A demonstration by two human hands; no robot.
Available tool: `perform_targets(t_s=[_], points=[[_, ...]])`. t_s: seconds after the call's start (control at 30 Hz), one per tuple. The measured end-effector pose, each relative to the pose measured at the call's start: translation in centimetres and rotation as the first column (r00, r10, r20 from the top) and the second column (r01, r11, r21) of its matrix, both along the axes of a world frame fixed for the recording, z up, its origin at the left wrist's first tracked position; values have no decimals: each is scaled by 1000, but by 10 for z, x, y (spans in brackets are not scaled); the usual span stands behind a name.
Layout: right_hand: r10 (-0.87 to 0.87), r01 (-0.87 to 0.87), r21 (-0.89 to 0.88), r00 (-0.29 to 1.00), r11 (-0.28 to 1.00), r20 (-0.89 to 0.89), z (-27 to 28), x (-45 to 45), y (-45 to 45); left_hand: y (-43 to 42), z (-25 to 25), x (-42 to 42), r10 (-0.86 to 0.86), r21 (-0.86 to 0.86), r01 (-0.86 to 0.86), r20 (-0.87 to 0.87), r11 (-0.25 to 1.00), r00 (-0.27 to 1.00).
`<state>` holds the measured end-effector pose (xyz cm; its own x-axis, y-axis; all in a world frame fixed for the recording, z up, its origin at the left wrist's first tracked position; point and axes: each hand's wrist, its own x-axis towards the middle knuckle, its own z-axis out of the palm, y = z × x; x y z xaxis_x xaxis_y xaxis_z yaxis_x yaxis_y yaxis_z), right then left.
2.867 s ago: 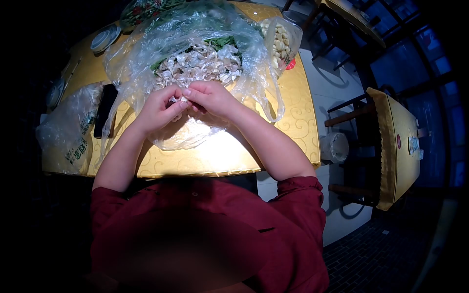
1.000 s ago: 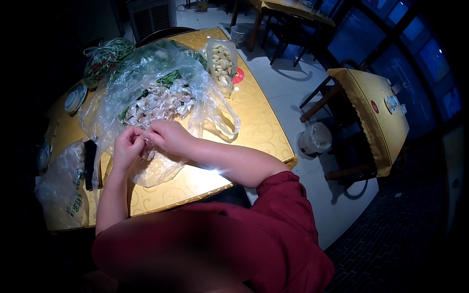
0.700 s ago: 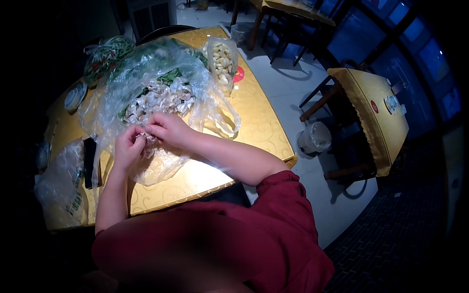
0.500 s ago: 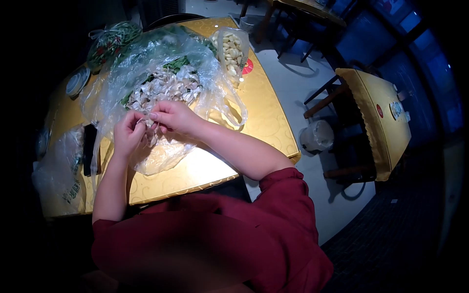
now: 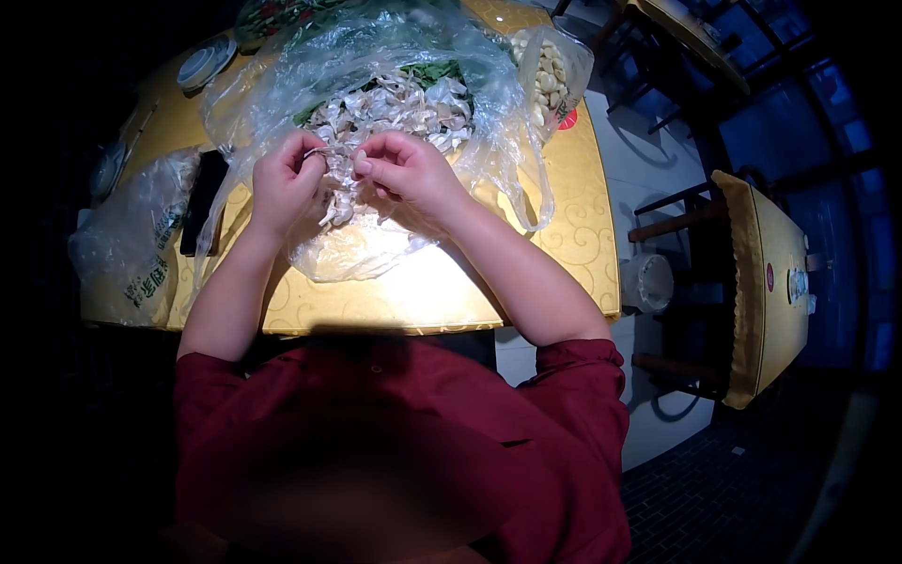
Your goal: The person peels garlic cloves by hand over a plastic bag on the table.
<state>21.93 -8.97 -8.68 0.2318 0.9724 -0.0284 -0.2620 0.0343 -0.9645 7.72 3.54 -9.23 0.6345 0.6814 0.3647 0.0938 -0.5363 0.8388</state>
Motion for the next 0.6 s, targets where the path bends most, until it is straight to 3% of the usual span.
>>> perform_targets(t_s=[0.1,0.2,0.3,0.4,0.5,0.6], points=[[6,-6,13,1000,1000,-17,-3,1,1,4,-1,1,-27,156,37,-68,987,997],[-6,6,7,1000,1000,-23,0,-1,0,2,-6,6,-6,236,9,-13,972,1000],[-30,29,-27,998,999,-55,3,-2,-1,4,-3,2,-45,313,62,-63,948,997],[-49,48,-38,999,998,-8,-3,2,0,-4,9,2,-106,158,102,15,982,994],[-59,61,-27,996,998,63,-5,3,1,-6,17,2,-174,131,178,-38,975,984],[-85,88,-14,984,996,157,-4,0,1,-3,7,1,-278,-92,276,-1,957,961]])
